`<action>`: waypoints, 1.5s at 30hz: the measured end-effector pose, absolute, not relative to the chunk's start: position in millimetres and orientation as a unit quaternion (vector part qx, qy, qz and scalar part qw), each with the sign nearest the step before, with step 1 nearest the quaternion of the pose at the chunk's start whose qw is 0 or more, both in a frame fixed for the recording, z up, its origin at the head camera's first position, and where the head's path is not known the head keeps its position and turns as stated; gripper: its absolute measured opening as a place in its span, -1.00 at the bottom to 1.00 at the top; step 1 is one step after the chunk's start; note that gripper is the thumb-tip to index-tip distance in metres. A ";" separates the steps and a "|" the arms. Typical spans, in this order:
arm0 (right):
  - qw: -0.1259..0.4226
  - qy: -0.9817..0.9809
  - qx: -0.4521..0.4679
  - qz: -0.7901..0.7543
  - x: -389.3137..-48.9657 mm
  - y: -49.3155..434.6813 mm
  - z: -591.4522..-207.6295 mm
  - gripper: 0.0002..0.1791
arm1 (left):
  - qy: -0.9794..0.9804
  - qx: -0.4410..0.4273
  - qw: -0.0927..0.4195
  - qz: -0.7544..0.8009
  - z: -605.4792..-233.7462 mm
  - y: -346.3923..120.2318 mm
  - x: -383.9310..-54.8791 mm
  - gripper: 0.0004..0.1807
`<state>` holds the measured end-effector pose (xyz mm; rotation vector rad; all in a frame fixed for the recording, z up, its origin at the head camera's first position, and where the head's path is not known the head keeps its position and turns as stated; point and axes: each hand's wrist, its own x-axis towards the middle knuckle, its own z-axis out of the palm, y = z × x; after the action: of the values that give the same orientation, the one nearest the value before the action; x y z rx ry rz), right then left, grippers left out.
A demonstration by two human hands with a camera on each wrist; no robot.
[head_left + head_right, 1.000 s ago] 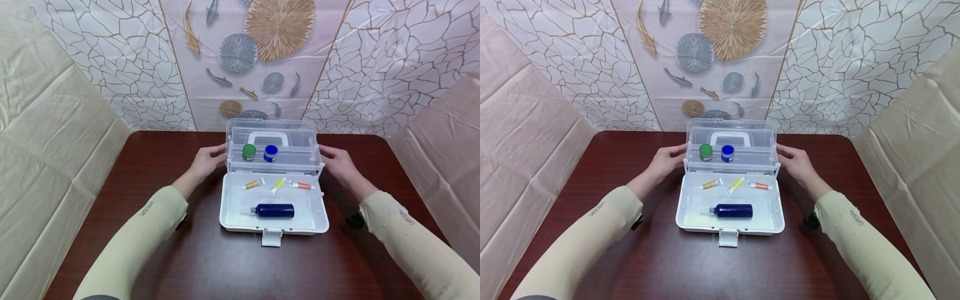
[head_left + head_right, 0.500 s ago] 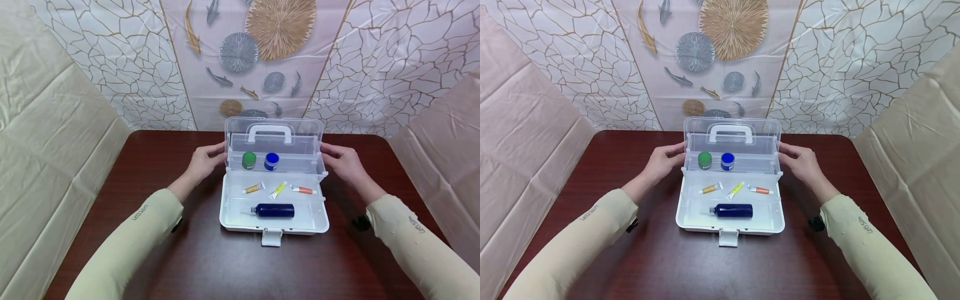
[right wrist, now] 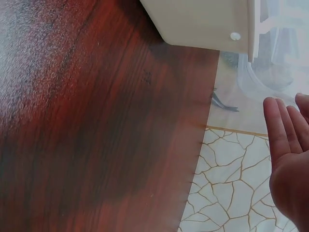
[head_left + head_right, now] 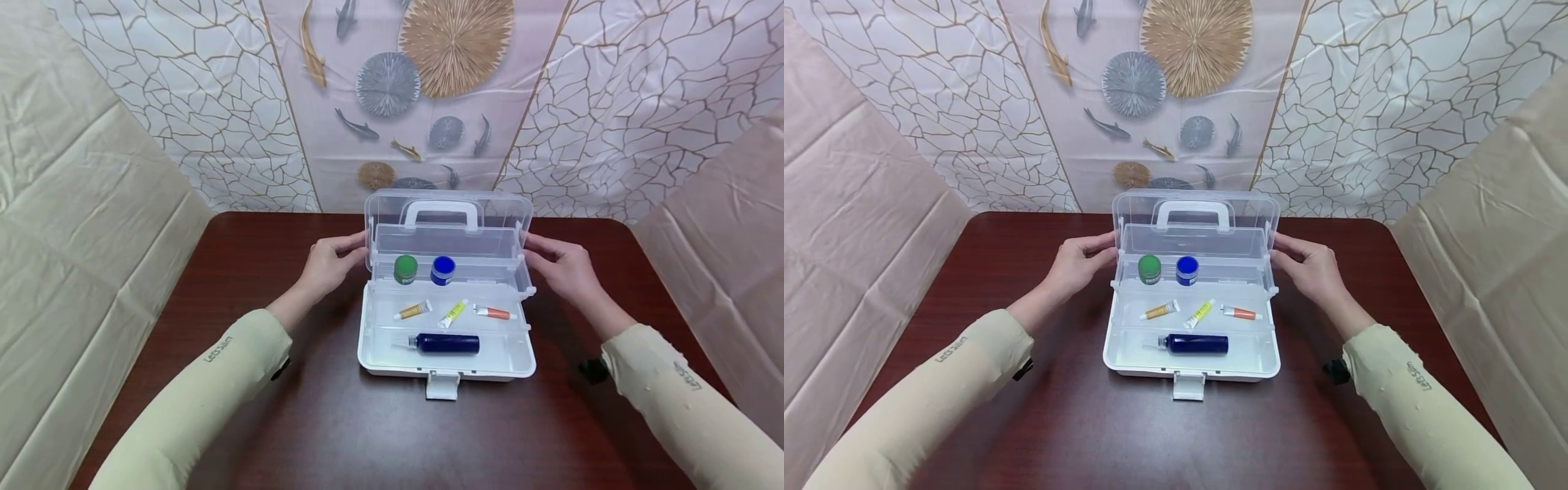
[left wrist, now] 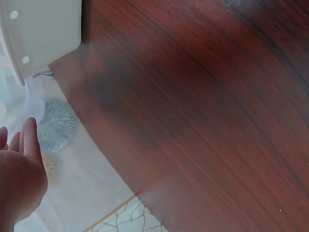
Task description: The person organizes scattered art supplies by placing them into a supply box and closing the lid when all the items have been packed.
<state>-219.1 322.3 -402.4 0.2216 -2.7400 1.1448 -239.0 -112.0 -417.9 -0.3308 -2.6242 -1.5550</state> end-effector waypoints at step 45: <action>-0.074 -0.855 0.112 0.501 -200.5 330.5 -354.4 -0.20 | -0.766 -0.010 -0.125 -0.630 -364.3 -111.9 -208.5 -0.17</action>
<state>-200.5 330.5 -354.4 0.3692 -2.8192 1.6529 -208.5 -111.9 -364.3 -0.0336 -2.6198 -2.1547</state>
